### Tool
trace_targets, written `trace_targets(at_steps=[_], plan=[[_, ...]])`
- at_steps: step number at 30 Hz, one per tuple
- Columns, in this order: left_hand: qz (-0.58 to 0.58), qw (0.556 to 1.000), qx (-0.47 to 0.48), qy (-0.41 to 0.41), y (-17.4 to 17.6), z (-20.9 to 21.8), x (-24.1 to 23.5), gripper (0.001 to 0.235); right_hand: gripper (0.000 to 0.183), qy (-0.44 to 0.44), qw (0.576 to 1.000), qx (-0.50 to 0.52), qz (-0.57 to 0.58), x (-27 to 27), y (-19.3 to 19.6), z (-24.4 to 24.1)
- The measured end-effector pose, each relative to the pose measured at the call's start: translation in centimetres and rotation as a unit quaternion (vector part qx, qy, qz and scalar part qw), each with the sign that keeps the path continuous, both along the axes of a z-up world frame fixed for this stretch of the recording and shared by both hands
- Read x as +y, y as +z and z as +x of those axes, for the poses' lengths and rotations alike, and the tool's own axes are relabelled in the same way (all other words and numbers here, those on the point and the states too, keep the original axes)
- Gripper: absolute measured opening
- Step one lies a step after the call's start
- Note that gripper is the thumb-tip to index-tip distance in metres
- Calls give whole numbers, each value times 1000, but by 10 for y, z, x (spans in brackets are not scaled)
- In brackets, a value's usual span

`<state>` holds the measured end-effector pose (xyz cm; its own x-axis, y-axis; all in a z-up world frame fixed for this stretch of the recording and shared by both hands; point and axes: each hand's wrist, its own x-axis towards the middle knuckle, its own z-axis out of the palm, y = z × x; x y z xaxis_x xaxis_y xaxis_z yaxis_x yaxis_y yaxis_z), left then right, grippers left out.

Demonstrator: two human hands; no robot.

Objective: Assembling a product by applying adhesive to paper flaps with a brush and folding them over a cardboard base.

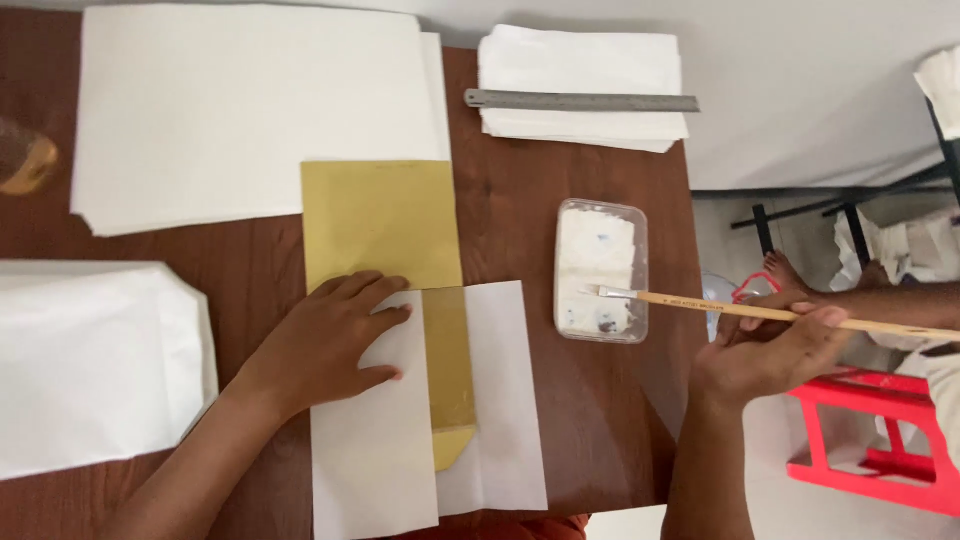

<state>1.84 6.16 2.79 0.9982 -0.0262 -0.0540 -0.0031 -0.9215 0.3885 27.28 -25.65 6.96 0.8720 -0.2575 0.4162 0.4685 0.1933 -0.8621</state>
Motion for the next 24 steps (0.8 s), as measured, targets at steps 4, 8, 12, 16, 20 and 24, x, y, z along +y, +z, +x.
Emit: trace_targets(at_steps=[4, 8, 12, 16, 20, 24], plan=[[-1, 996, -87, -22, -9, -9, 1, 70, 35, 103, 992, 7, -71, 27, 14, -34], [3, 991, -134, -13, -18, -16, -2, 77, 33, 213, 975, -14, -68, 49, 10, -68], [23, 988, -148, -20, -30, -18, 2, 96, 38, 275, 889, -264, -252, 67, -5, -83], [2, 987, -160, -24, -31, -16, 4, 103, 27, 459, 693, -453, -323, 48, -18, -78], [-33, 990, -136, -15, -29, -18, 3, 110, 44, 398, 661, -548, -322, 78, 0, -109], [0, 988, -153, -13, -30, -18, 1, 116, 30, 393, 654, -571, -303, 87, -3, -116]])
